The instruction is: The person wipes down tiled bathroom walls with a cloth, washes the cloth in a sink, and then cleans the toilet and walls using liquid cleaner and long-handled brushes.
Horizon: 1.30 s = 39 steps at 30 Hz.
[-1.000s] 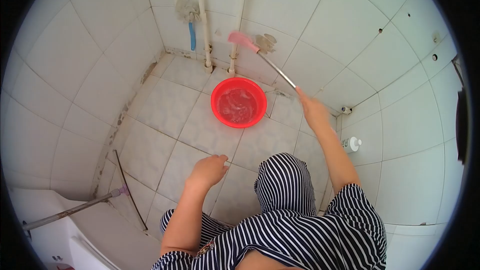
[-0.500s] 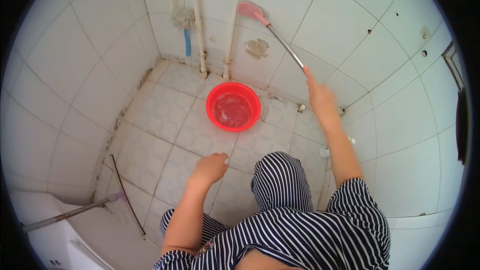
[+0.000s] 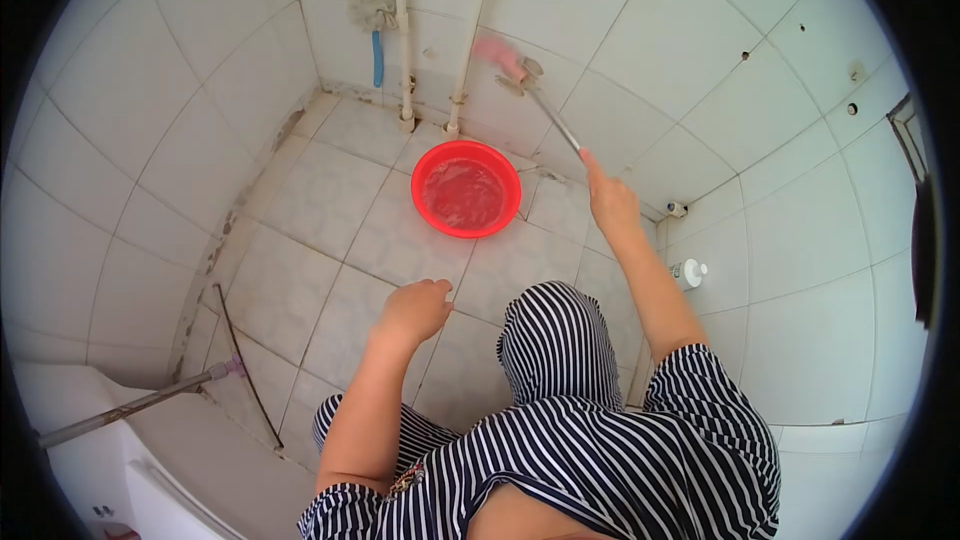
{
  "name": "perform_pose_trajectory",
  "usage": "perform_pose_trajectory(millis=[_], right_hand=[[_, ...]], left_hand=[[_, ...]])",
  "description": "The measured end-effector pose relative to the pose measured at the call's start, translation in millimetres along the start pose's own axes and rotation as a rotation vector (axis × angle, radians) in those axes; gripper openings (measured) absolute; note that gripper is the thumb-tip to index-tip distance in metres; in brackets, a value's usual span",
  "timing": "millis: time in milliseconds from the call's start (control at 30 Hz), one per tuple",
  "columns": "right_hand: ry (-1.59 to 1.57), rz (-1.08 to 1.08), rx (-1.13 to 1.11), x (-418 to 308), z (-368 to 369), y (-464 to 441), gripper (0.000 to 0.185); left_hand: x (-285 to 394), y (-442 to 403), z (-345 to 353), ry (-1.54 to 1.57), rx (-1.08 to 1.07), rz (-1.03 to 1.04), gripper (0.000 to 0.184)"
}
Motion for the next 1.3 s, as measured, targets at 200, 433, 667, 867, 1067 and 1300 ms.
perform_pose_trajectory(millis=[200,433,667,867,1067,1300], right_hand=[[0.184,-0.049,-0.117,13.8,-42.1,-14.7,0.051],[0.11,0.169,0.219,39.0,-151.9,6.0,0.051],[0.28,0.167,0.287,49.5,-228.9,-2.4,0.048],[0.067,0.189,0.443,16.6,-332.8,-39.5,0.044],[0.314,0.148,0.352,14.7,-408.9,-19.4,0.042],[0.263,0.14,0.362,11.6,-392.7,-9.7,0.041]], left_hand=[[-6.9,-1.1,2.7,-0.023,0.052,0.059,0.041],[-17.3,0.6,-8.0,-0.029,0.081,0.03,0.042],[-6.7,0.9,-8.0,-0.017,0.035,0.093,0.043],[-12.6,-3.1,-13.9,-0.022,0.078,0.075,0.044],[-14.8,-2.5,-17.4,0.013,0.069,0.066,0.043],[-14.5,-23.9,-15.0,0.006,0.043,0.116,0.041]])
Point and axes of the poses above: each hand's wrist, its own y-axis away from the middle knuckle, its own z-axis out of the palm, x = y × z, the point moved 4 cm from there along -y, towards the middle knuckle, and after that the axes turned 15 degrees about -x, right-handed, at the moved point
